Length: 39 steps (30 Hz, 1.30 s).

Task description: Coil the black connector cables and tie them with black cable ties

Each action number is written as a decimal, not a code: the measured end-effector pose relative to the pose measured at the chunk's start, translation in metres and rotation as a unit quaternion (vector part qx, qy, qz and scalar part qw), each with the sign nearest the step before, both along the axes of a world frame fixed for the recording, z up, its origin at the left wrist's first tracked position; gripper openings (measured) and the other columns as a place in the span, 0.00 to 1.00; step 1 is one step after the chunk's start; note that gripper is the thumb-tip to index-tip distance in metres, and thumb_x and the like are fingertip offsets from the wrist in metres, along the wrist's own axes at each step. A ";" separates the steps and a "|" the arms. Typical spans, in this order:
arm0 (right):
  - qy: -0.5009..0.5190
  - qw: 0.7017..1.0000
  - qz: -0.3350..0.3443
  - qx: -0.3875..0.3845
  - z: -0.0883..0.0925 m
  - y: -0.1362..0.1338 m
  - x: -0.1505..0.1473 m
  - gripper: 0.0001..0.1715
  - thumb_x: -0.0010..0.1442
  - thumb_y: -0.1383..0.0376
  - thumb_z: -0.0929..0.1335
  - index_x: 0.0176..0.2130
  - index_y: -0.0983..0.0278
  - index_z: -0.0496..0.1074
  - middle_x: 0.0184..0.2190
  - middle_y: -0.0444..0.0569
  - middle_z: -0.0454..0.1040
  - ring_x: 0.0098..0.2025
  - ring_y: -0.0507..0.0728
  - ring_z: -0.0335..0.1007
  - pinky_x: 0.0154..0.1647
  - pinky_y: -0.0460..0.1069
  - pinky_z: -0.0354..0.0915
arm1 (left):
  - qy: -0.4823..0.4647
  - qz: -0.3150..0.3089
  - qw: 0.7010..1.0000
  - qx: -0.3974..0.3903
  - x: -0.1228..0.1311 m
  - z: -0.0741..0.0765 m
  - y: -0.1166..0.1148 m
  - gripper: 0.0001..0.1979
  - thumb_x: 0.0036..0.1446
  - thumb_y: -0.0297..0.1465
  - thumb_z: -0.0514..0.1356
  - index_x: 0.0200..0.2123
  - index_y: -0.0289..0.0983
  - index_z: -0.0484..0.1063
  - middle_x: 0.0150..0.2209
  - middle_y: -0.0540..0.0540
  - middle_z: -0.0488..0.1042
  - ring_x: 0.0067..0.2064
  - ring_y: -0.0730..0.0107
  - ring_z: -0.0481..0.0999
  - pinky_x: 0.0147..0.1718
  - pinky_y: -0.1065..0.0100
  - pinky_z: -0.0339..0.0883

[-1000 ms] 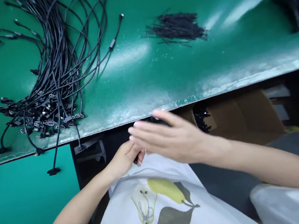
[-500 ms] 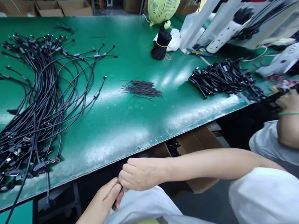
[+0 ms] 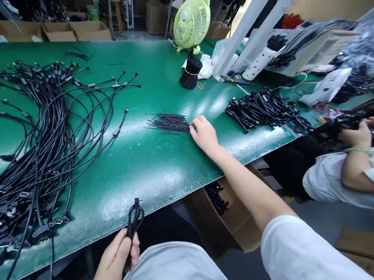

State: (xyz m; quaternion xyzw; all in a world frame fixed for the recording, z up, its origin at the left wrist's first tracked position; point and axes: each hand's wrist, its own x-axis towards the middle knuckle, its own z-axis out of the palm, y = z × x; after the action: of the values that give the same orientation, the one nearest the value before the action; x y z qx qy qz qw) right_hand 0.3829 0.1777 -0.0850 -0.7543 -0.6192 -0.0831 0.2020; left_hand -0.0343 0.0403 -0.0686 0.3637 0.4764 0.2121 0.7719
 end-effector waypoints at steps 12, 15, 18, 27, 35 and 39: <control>-0.009 0.998 -0.023 0.062 0.011 -0.011 -0.012 0.14 0.64 0.64 0.61 0.36 0.63 0.74 0.35 0.54 0.71 0.40 0.59 0.65 0.43 0.53 0.61 | -0.042 0.024 0.999 -0.005 0.001 0.003 -0.001 0.20 0.57 0.48 0.59 0.30 0.36 0.65 0.23 0.54 0.58 0.24 0.78 0.54 0.23 0.71 0.51; 0.035 0.996 -0.041 0.076 0.019 -0.013 -0.011 0.12 0.63 0.64 0.62 0.35 0.63 0.74 0.34 0.53 0.71 0.37 0.58 0.65 0.42 0.53 0.61 | -0.046 0.013 0.999 -0.006 0.000 0.005 0.000 0.20 0.57 0.48 0.59 0.29 0.36 0.64 0.23 0.54 0.58 0.24 0.78 0.54 0.23 0.71 0.51; 0.120 0.988 -0.056 0.082 0.030 -0.021 -0.023 0.09 0.60 0.65 0.65 0.34 0.64 0.74 0.33 0.51 0.72 0.35 0.56 0.66 0.41 0.52 0.62 | -0.064 0.012 0.998 -0.009 0.001 0.005 0.000 0.21 0.57 0.49 0.60 0.30 0.36 0.64 0.23 0.54 0.57 0.23 0.79 0.54 0.23 0.72 0.51; 0.364 0.861 0.338 -0.110 0.019 -0.140 -0.222 0.06 0.64 0.66 0.66 0.36 0.64 0.74 0.31 0.46 0.73 0.34 0.51 0.69 0.35 0.45 0.65 | -0.130 0.051 0.990 -0.017 0.007 0.001 0.001 0.23 0.62 0.41 0.57 0.56 0.37 0.63 0.24 0.56 0.57 0.23 0.80 0.56 0.21 0.75 0.52; -0.063 0.829 0.548 0.092 0.030 -0.133 -0.234 0.13 0.64 0.74 0.62 0.46 0.67 0.72 0.44 0.53 0.76 0.45 0.57 0.71 0.44 0.53 0.66 | 0.099 -0.013 0.965 0.243 -0.002 -0.003 0.001 0.18 0.64 0.35 0.52 0.53 0.37 0.73 0.38 0.44 0.74 0.41 0.65 0.72 0.43 0.65 0.66; -0.146 0.773 0.616 0.040 0.048 -0.126 -0.231 0.13 0.65 0.74 0.60 0.42 0.70 0.73 0.40 0.56 0.76 0.43 0.58 0.72 0.46 0.54 0.66 | 0.064 -0.072 0.976 0.196 -0.002 -0.004 -0.002 0.18 0.63 0.33 0.52 0.52 0.37 0.74 0.33 0.46 0.74 0.36 0.66 0.71 0.39 0.66 0.66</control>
State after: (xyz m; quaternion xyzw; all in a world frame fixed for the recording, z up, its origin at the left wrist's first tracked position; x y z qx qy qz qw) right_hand 0.1515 0.0517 -0.0375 -0.1811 -0.9695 -0.0748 0.1470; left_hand -0.0359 0.0384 -0.0730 0.5541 0.4468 0.2219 0.6665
